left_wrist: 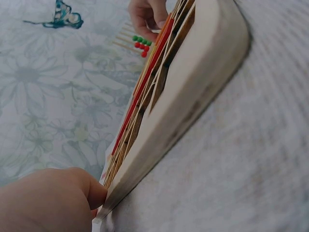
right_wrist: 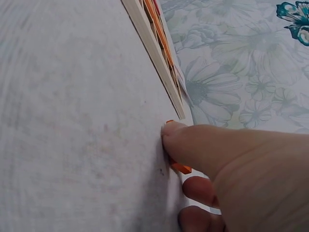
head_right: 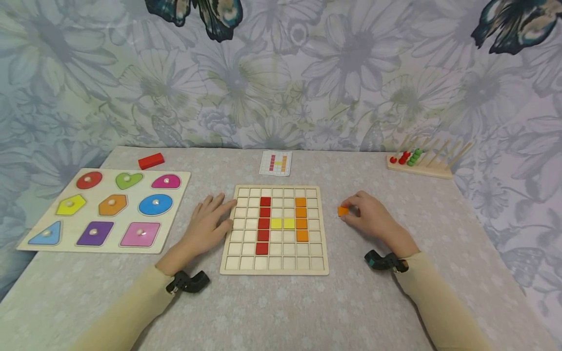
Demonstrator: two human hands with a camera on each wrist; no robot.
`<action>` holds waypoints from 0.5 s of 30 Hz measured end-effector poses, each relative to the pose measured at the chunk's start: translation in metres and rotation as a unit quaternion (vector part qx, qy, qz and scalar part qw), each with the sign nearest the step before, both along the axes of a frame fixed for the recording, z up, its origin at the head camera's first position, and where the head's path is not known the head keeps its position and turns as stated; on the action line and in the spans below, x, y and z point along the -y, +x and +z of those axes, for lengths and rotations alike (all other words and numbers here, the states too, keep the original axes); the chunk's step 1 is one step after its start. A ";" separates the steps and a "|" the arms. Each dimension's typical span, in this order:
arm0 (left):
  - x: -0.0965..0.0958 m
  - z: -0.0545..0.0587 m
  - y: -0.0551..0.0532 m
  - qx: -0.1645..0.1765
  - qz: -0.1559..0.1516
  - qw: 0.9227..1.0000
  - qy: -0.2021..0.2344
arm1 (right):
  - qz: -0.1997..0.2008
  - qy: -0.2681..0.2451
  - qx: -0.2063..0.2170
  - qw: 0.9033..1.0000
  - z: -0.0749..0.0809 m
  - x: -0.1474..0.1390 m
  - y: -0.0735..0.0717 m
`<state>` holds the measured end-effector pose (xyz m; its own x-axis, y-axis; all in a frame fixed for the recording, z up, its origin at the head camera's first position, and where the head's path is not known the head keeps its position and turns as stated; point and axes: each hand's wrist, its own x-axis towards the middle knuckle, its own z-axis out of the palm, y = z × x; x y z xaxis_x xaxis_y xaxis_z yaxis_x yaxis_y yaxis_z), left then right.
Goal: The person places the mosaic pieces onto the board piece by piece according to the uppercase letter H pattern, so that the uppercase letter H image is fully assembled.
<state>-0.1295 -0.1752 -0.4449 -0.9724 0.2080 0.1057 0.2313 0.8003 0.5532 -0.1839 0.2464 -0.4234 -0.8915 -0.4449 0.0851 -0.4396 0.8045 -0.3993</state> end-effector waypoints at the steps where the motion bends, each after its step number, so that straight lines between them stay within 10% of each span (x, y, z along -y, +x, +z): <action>1: 0.000 0.000 0.000 0.000 0.000 1.000 -0.001 | 0.001 0.000 -0.001 1.000 0.000 0.000 0.000; 15: 0.000 0.000 0.000 -0.002 0.001 1.000 -0.001 | 0.006 0.005 -0.004 1.000 0.002 0.000 0.001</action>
<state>-0.1293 -0.1749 -0.4444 -0.9724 0.2063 0.1086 0.2317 0.8017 0.5510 -0.1825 0.2464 -0.4215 -0.8852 -0.4569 0.0873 -0.4526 0.8030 -0.3878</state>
